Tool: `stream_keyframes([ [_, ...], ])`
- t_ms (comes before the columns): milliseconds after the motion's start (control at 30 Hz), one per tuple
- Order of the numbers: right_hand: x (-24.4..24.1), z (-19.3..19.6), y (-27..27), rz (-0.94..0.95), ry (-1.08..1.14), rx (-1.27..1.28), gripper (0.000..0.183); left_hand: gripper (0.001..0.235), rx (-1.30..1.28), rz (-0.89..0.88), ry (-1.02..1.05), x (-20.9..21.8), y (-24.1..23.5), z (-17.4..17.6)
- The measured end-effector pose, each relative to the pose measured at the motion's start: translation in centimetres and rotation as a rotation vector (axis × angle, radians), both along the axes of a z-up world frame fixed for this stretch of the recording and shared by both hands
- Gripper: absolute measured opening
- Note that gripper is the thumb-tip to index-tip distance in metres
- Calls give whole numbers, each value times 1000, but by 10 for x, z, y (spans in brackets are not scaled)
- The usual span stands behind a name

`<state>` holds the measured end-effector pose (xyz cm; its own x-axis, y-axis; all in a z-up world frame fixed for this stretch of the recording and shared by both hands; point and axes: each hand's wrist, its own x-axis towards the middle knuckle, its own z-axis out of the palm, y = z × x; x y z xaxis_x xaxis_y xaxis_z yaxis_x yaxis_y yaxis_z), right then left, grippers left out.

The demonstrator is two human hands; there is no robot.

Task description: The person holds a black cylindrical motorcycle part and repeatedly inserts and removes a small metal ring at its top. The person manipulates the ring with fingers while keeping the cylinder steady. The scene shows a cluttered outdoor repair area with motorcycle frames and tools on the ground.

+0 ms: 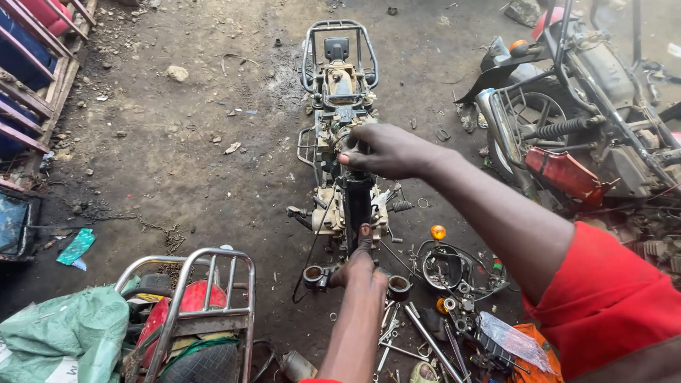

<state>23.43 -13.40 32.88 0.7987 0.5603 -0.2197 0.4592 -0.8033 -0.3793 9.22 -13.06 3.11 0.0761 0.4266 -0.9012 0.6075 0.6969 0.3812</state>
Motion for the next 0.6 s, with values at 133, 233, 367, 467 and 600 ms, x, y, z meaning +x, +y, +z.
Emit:
stream_keyframes([
  [133, 15, -8, -20, 196, 257, 319, 35, 157, 6, -24, -3, -2, 3, 4],
  [233, 22, -17, -21, 160, 306, 371, 34, 156, 5, -40, -6, -3, 4, 8],
  [367, 12, -15, -13, -53, 189, 220, 45, 154, 14, -59, -15, -5, 5, 12],
  [467, 5, -22, -2, -213, 93, 86, 55, 153, 25, -72, -24, -8, 8, 16],
  [600, -9, -24, 15, -326, 41, -65, 74, 152, 41, -80, -47, -8, 14, 20],
])
